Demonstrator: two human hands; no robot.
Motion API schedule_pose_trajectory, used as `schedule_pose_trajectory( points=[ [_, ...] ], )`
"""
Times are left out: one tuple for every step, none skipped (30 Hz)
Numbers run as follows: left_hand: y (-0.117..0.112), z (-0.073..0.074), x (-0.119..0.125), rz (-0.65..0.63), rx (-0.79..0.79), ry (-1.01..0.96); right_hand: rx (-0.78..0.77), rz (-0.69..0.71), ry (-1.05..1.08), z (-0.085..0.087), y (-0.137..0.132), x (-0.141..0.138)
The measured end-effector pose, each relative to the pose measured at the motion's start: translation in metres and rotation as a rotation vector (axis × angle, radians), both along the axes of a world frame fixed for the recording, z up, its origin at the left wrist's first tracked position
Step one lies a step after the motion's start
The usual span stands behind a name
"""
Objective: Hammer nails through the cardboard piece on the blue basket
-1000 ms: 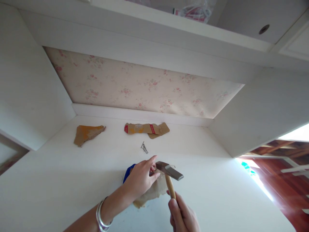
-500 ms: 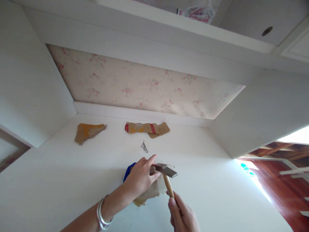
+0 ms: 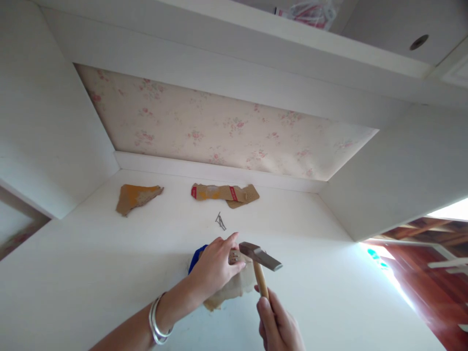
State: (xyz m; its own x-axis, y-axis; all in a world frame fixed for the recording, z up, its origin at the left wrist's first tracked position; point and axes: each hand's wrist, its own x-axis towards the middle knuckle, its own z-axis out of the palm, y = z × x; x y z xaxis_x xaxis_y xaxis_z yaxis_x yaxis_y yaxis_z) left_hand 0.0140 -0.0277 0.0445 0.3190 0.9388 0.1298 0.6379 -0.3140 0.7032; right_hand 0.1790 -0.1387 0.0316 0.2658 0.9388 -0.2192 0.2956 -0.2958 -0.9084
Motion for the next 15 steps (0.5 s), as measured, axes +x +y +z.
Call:
schedule_pose_trajectory(
  points=[
    [0.000, 0.000, 0.000, 0.004, -0.006, -0.001, 0.010, 0.013, -0.008, -0.001, 0.001, 0.000],
    [0.001, 0.000, 0.000, 0.006, -0.018, -0.002, 0.017, 0.024, -0.011, -0.002, 0.001, 0.001],
    [0.001, 0.001, 0.000, 0.006, -0.032, -0.002, 0.016, 0.030, -0.006, -0.004, 0.001, 0.001],
    [0.001, 0.001, 0.000, 0.004, -0.041, -0.003, 0.010, 0.027, 0.008, -0.006, 0.000, 0.001],
    [0.002, 0.000, 0.000, 0.001, -0.044, -0.003, 0.000, 0.012, 0.030, -0.007, -0.001, 0.002],
    [0.002, 0.000, -0.001, -0.003, -0.041, -0.002, -0.010, -0.011, 0.054, -0.009, -0.002, 0.002],
    [0.002, 0.000, -0.001, -0.005, -0.034, 0.000, -0.015, -0.042, 0.080, -0.010, -0.003, 0.002],
    [0.002, 0.000, -0.001, -0.007, -0.024, 0.003, -0.014, -0.073, 0.106, -0.010, -0.004, 0.003],
    [0.002, 0.000, -0.002, -0.008, -0.013, 0.006, -0.008, -0.101, 0.131, -0.009, -0.005, 0.003],
    [0.002, 0.001, -0.002, -0.011, -0.004, 0.010, 0.001, -0.124, 0.155, -0.008, -0.006, 0.004],
    [0.002, 0.004, -0.003, -0.016, 0.003, 0.017, 0.011, -0.143, 0.177, -0.007, -0.006, 0.005],
    [0.002, 0.008, -0.005, -0.022, 0.008, 0.026, 0.018, -0.163, 0.195, -0.006, -0.006, 0.006],
    [0.003, 0.013, -0.007, -0.030, 0.015, 0.036, 0.020, -0.185, 0.210, -0.004, -0.006, 0.008],
    [0.005, 0.019, -0.010, -0.039, 0.025, 0.046, 0.018, -0.210, 0.220, -0.004, -0.007, 0.010],
    [0.008, 0.025, -0.014, -0.041, 0.037, 0.057, 0.013, -0.240, 0.228, -0.004, -0.007, 0.012]
  ],
)
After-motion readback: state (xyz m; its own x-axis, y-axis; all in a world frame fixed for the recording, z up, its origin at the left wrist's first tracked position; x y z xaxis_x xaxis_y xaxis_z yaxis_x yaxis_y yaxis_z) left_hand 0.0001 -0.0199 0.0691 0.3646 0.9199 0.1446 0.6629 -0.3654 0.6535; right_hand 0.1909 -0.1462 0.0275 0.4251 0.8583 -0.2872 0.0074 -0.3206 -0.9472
